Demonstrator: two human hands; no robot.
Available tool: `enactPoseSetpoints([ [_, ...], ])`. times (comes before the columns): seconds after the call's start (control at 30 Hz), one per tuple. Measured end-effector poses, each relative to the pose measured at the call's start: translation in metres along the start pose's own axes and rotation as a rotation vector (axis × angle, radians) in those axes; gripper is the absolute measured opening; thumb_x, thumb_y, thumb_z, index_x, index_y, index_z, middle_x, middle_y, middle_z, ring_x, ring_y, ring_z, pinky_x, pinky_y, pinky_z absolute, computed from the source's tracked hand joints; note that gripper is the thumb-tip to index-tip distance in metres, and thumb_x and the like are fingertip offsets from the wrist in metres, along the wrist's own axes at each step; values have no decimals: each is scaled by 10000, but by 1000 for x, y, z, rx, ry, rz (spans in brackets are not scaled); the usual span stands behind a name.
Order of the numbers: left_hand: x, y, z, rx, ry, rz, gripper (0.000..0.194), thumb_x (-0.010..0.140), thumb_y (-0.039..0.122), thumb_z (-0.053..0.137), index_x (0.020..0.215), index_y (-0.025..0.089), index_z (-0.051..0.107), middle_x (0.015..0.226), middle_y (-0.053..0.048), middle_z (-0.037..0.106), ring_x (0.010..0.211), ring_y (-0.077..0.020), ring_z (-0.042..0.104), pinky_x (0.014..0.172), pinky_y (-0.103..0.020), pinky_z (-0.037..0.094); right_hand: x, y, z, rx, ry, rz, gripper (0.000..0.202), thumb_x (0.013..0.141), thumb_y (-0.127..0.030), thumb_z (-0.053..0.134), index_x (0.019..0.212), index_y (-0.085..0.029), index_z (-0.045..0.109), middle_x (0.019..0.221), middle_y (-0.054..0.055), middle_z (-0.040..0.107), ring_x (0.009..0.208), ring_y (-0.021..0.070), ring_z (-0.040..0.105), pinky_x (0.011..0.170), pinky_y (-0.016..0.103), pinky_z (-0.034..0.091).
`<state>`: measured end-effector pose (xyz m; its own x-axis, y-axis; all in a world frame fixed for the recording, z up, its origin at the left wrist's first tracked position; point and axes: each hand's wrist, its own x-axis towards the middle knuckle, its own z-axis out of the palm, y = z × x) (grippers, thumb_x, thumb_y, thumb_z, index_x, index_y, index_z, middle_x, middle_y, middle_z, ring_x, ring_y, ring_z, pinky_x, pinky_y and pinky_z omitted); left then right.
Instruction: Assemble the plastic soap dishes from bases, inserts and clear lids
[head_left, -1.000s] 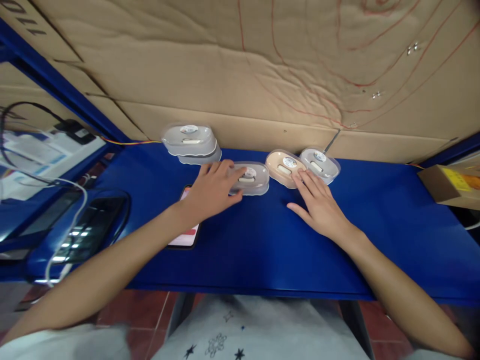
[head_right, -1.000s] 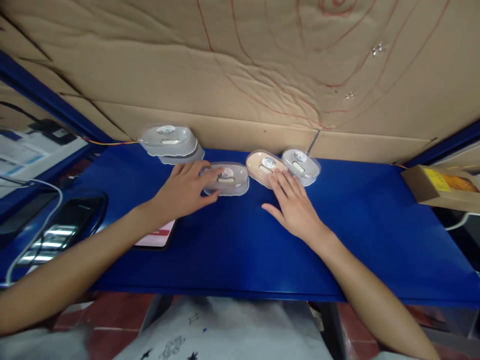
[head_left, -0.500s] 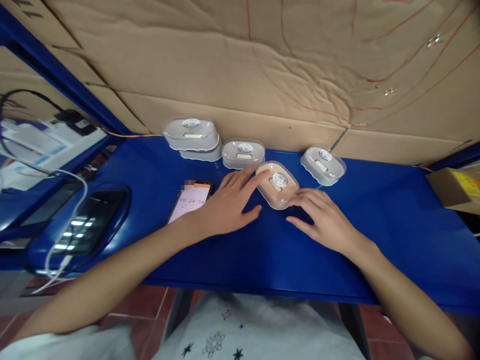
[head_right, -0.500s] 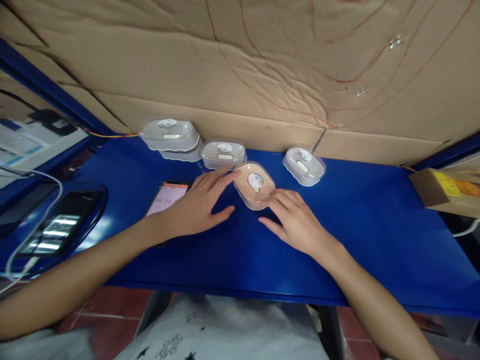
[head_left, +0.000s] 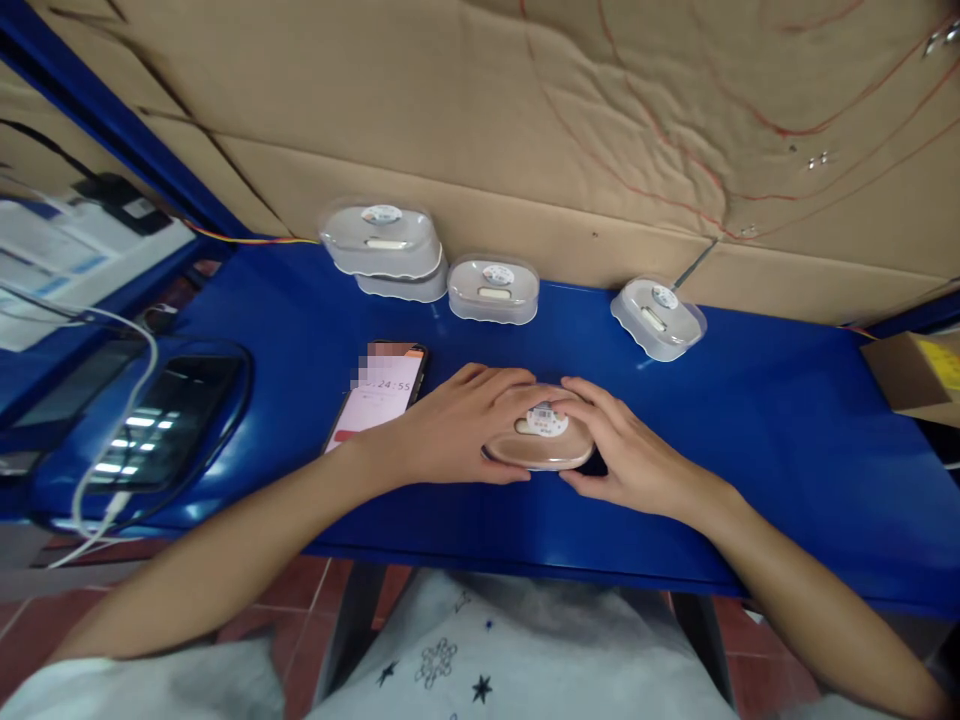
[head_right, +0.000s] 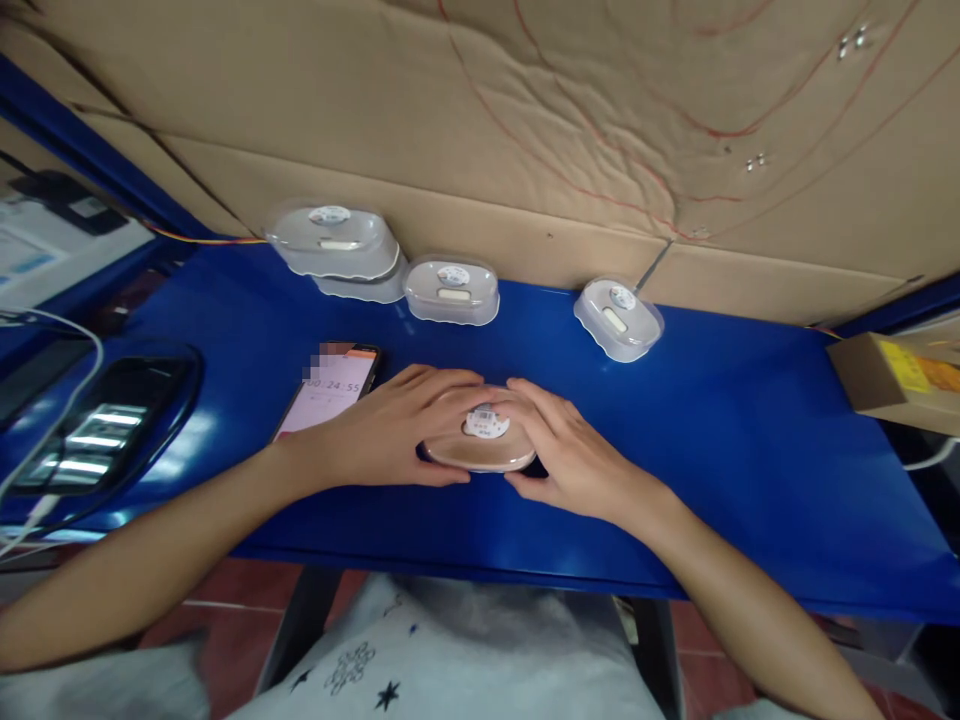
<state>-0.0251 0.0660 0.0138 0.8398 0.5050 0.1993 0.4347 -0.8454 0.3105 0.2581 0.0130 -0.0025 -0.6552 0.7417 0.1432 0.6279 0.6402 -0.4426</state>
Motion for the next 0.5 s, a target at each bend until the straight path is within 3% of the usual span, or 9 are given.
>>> enactPoseSetpoints([
  [0.2,-2,-2,1,-130,16,-68,811,875,499,813,1568,337,426,1550,-122,552,1415,-359,549,1173,-521,436,2,9,7,86,11,45,1014,938,-440,785,1686,-321,110,1693,192,355,1607,392,319,1224,686,401],
  [0.33,-3,-4,-5,-126,110,-114,731,926,525,756,1539,301,425,1576,-141,518,1452,-351,515,1180,-515,438,-2,13,1,95,24,56,1161,917,-406,814,1710,-331,-30,1775,174,188,1640,384,238,1258,667,369],
  [0.4,-1,-7,-7,-78,191,-175,702,928,535,743,1513,277,452,1572,-154,518,1452,-372,509,1188,-541,428,-7,14,-7,88,11,76,1246,883,-385,849,1709,-354,-82,1788,149,166,1627,401,267,1249,666,389],
  [0.5,2,-13,-5,31,256,-296,680,930,522,734,1495,236,485,1571,-180,512,1432,-415,515,1184,-588,422,-14,10,-20,60,-70,112,1263,856,-328,869,1712,-380,-58,1749,136,294,1553,406,410,1201,653,455],
])
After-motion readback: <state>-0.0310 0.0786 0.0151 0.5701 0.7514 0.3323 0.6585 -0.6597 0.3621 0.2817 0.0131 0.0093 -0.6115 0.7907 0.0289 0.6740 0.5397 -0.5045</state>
